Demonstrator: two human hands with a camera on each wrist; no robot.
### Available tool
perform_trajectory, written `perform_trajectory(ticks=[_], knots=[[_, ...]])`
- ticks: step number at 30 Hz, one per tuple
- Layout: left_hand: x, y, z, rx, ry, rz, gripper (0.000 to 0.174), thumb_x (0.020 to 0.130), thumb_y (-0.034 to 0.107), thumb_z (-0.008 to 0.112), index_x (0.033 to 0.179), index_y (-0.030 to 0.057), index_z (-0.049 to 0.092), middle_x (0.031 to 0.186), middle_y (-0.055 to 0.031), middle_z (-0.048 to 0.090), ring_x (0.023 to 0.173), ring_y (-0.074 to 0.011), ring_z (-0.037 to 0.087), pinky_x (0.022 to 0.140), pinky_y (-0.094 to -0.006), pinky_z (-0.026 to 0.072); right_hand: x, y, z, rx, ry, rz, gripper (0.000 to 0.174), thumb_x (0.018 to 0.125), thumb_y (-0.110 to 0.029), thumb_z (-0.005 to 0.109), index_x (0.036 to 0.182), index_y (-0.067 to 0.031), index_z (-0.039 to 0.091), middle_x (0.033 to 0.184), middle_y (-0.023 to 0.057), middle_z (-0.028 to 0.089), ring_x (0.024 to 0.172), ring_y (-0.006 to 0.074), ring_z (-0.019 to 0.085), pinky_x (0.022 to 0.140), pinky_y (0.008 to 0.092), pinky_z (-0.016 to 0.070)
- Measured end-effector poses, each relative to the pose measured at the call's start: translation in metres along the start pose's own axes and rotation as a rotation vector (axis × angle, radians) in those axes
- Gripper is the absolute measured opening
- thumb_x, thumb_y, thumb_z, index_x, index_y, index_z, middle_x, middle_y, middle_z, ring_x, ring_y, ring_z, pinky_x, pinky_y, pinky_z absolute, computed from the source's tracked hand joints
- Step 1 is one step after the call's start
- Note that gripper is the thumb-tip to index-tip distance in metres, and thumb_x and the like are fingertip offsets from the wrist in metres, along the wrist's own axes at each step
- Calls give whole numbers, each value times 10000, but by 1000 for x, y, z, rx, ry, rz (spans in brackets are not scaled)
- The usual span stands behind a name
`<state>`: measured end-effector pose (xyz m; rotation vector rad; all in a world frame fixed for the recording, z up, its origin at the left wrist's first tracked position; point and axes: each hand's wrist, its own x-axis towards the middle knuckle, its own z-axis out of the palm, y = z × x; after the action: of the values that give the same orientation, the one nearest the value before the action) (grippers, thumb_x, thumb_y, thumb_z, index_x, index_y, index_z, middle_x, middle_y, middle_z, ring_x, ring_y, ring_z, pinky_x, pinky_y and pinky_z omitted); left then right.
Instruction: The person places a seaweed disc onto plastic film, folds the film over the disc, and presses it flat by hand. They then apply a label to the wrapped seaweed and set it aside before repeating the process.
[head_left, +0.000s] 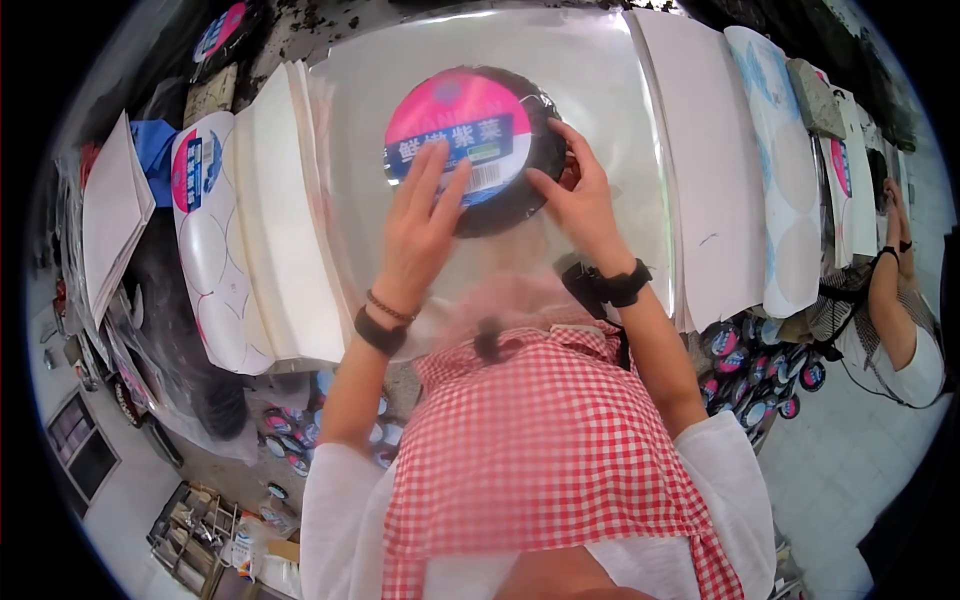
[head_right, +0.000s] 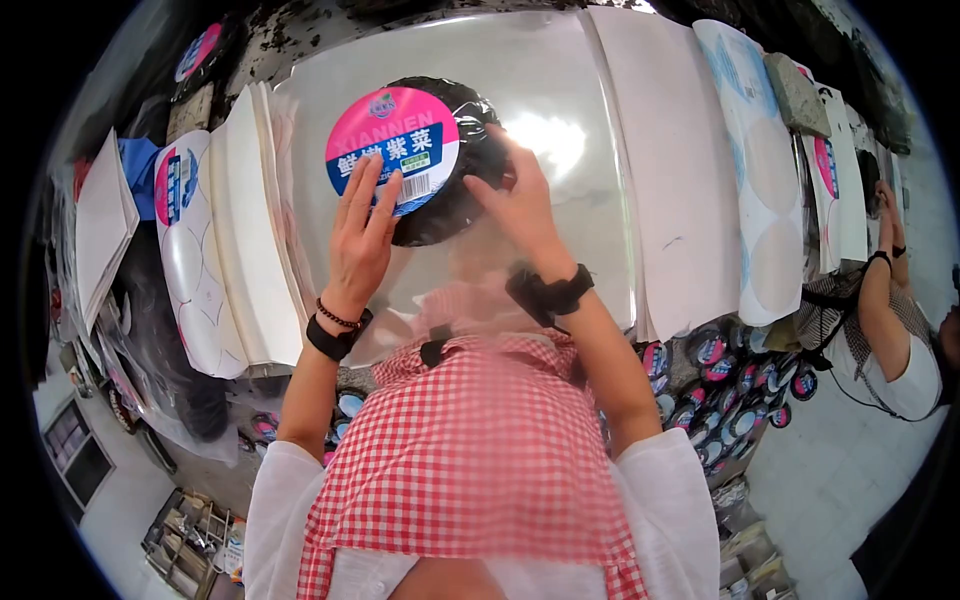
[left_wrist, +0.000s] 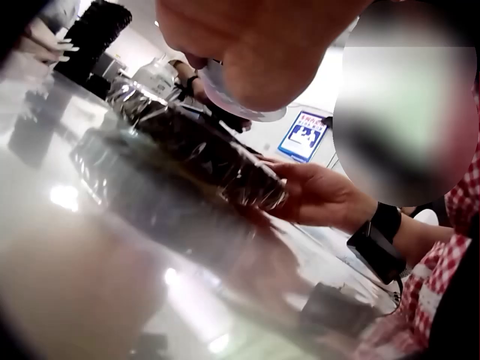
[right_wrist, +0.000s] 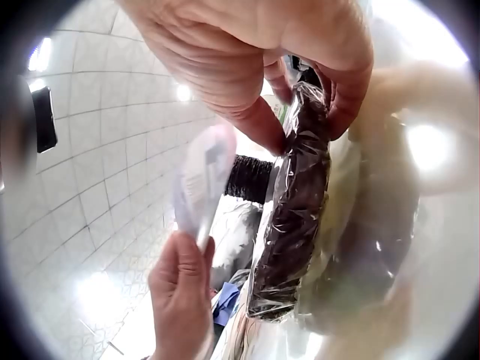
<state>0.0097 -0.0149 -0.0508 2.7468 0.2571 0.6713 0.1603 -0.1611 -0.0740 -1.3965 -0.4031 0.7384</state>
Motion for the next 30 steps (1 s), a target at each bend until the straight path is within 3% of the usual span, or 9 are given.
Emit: perform_trajectory(ticks=[8, 11, 15, 17, 20, 21, 24, 25, 30], knots=[[27, 13, -20, 132, -494, 34, 477, 877, 365, 589, 1325, 205, 558, 1480, -114, 394, 1357, -324, 369, 1049, -644, 218, 1, 7, -10, -89, -25, -4, 599, 851, 39, 610, 1405, -42, 397, 1071, 56, 580, 941, 98, 570, 838, 240, 477], [49, -15, 26, 175, -330, 176, 463, 911, 465, 508, 1333, 276, 540, 1474, -86, 406, 1356, -303, 365, 1006, -724, 110, 0, 5, -16, -53, -66, 50, 587, 855, 47, 589, 1402, -39, 396, 1081, 60, 575, 949, 103, 567, 847, 248, 477], [31, -88, 35, -26, -242, -570, 476, 949, 338, 549, 1344, 76, 508, 1376, -143, 502, 1284, -312, 450, 1053, -467, 331, 8, -8, -25, 145, -1, 162, 585, 851, 52, 581, 1398, -30, 392, 1154, 83, 548, 990, 115, 558, 860, 261, 483], [29, -75, -2, -1018, -68, -732, 396, 970, 254, 549, 1278, 6, 534, 1330, -131, 538, 1245, -254, 489, 997, -353, 415, 11, -30, -15, 114, -48, 97, 585, 854, 49, 573, 1402, -26, 384, 1250, 107, 504, 1045, 144, 551, 884, 280, 490], [-27, -89, -45, -1375, 285, -922, 348, 998, 227, 495, 1276, 23, 544, 1339, -95, 527, 1173, -208, 543, 969, -369, 456, 17, -75, 12, -80, -304, -116, 593, 870, 35, 571, 1421, -35, 363, 1321, 107, 486, 1086, 167, 559, 903, 291, 490], [-48, -89, -73, -1720, 390, -629, 388, 987, 207, 489, 1327, 20, 476, 1317, -114, 538, 1139, -226, 568, 930, -380, 480, 22, -88, 24, 176, -424, -132, 580, 891, -33, 607, 1422, -53, 375, 1357, 94, 469, 1060, 166, 578, 877, 281, 492], [-25, -61, -163, -2578, 652, 700, 655, 889, 88, 564, 1468, 26, 266, 1229, -160, 591, 977, -245, 667, 760, -390, 562, 86, -100, 0, -378, -231, -404, 501, 910, -185, 639, 1355, -43, 459, 1241, 107, 564, 1019, 188, 598, 844, 281, 491], [-28, -59, -188, -2448, 711, 876, 845, 795, 42, 661, 1499, 41, 193, 1201, -119, 617, 900, -239, 695, 700, -351, 573, 125, -95, -21, -637, -82, -409, 481, 909, -215, 645, 1325, -34, 487, 1191, 115, 598, 1013, 197, 599, 837, 279, 490], [-32, -58, -188, -1980, 663, 197, 892, 815, 193, 746, 1520, 220, 200, 1147, -60, 618, 877, -182, 650, 727, -341, 550, 330, -45, -172, -1253, 712, 37, 907, 790, -705, 542, 1261, 68, 492, 1200, 283, 584, 1138, 418, 554, 977, 448, 409]])
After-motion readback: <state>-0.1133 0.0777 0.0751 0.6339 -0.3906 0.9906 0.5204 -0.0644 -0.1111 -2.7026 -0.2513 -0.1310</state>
